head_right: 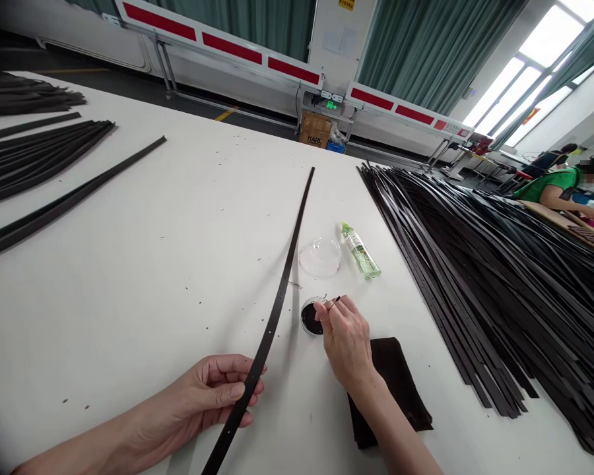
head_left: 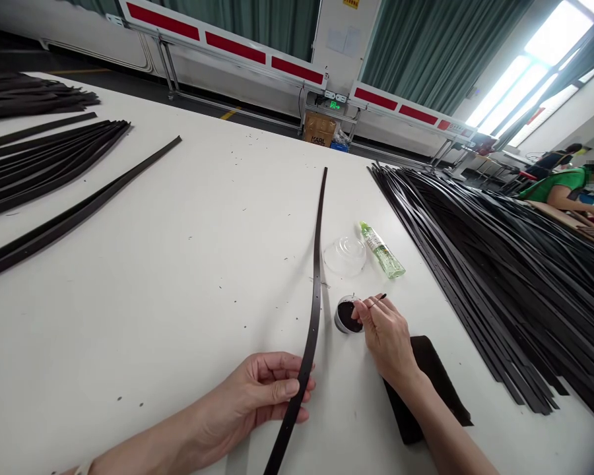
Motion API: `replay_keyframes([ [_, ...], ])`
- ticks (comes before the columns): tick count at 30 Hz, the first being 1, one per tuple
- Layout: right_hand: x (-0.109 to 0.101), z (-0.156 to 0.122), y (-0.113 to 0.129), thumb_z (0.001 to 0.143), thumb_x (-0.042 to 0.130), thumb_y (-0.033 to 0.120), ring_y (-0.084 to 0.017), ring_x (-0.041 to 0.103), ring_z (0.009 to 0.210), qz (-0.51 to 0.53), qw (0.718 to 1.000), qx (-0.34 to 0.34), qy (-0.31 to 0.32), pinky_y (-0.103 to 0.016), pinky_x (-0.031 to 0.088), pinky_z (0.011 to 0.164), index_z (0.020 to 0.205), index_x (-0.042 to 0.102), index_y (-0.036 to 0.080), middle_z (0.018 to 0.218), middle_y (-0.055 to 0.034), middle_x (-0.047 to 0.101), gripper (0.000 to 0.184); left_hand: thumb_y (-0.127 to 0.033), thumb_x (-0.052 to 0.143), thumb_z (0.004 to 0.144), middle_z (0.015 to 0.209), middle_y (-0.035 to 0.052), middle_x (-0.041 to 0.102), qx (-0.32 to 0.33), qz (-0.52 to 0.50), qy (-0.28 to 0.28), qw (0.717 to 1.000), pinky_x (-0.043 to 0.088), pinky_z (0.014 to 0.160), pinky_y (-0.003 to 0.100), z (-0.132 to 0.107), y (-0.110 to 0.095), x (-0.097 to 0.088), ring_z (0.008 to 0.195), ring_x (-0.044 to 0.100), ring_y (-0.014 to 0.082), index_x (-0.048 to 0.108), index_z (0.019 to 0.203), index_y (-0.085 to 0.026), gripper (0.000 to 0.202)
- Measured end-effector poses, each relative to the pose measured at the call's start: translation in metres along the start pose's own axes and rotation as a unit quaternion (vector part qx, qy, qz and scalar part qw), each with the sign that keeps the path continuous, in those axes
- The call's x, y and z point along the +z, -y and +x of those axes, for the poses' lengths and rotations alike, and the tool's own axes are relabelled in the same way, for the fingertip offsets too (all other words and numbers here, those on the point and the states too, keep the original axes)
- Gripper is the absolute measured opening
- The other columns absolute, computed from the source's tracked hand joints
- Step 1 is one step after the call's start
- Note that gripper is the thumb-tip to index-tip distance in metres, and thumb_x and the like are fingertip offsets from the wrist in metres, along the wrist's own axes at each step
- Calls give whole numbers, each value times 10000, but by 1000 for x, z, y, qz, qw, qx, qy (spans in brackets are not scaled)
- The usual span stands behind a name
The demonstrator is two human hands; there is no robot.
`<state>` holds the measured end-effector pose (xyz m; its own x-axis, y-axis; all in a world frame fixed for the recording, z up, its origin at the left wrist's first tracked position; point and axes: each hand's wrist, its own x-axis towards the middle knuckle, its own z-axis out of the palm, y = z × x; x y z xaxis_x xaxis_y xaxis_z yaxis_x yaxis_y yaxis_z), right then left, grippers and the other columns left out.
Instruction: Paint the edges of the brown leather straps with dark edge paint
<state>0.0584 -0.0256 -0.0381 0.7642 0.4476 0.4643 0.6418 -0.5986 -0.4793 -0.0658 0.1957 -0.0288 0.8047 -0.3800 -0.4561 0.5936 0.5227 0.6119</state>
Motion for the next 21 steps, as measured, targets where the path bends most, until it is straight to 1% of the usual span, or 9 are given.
replay_keyframes([
  [3, -2, 0, 2, 1032, 414, 326, -179, 496, 709, 14, 1000, 8, -7, -309, 402, 727, 708, 552, 207, 665, -7, 578, 371, -212, 780, 777, 916, 69, 678, 3, -4, -1, 1000, 577, 826, 342, 0, 1, 0, 835, 592, 152, 740, 961, -139, 203],
  [7, -15, 0, 15, 1043, 378, 325, -161, 515, 696, 40, 997, 43, -52, -295, 413, 703, 715, 546, 201, 680, -4, 572, 389, -199, 779, 779, 924, 76, 683, 9, -8, -3, 1000, 575, 834, 352, 0, 3, -2, 850, 599, 158, 735, 971, -135, 208],
  [10, -24, -3, 32, 1048, 361, 350, -140, 533, 672, 119, 981, 129, -81, -267, 426, 658, 719, 562, 198, 710, -4, 591, 415, -187, 781, 776, 944, 81, 691, 20, -16, -8, 1000, 574, 846, 368, 1, 4, -3, 876, 607, 168, 729, 981, -145, 215],
  [12, -27, -8, 42, 1039, 382, 392, -137, 542, 668, 195, 958, 196, -78, -258, 430, 644, 715, 589, 197, 714, -4, 607, 431, -180, 783, 773, 949, 83, 695, 28, -22, -14, 999, 577, 842, 375, 2, 3, -4, 873, 614, 168, 724, 982, -153, 219],
  [14, -26, -14, 52, 1034, 391, 406, -139, 545, 672, 245, 941, 226, -66, -259, 429, 646, 714, 606, 197, 707, -5, 613, 439, -172, 787, 768, 934, 78, 694, 33, -28, -20, 999, 584, 831, 378, 2, 3, -3, 854, 620, 163, 721, 971, -149, 215],
  [16, -22, -20, 61, 1039, 386, 371, -139, 553, 688, 263, 940, 208, -57, -262, 421, 655, 724, 610, 196, 715, -6, 616, 423, -162, 788, 763, 911, 75, 690, 33, -32, -21, 999, 590, 824, 380, 3, 4, -2, 841, 625, 161, 719, 954, -136, 205],
  [17, -20, -23, 65, 1042, 379, 336, -138, 556, 698, 264, 946, 182, -53, -267, 418, 669, 731, 606, 195, 722, -7, 615, 410, -158, 786, 763, 904, 77, 689, 33, -33, -20, 999, 592, 821, 381, 3, 4, -1, 840, 628, 162, 716, 946, -132, 198],
  [19, -16, -28, 71, 1040, 363, 245, -138, 560, 719, 259, 959, 106, -37, -283, 415, 704, 757, 596, 190, 740, -10, 610, 370, -151, 781, 766, 910, 85, 693, 31, -36, -14, 999, 594, 819, 381, 3, 5, 0, 844, 636, 165, 710, 945, -131, 194],
  [21, -12, -31, 75, 1020, 353, 151, -140, 555, 725, 256, 966, 22, -21, -300, 418, 711, 802, 586, 180, 757, -16, 606, 321, -145, 776, 770, 922, 91, 695, 30, -41, -7, 999, 594, 821, 379, 3, 6, 0, 859, 642, 169, 703, 955, -132, 199],
])
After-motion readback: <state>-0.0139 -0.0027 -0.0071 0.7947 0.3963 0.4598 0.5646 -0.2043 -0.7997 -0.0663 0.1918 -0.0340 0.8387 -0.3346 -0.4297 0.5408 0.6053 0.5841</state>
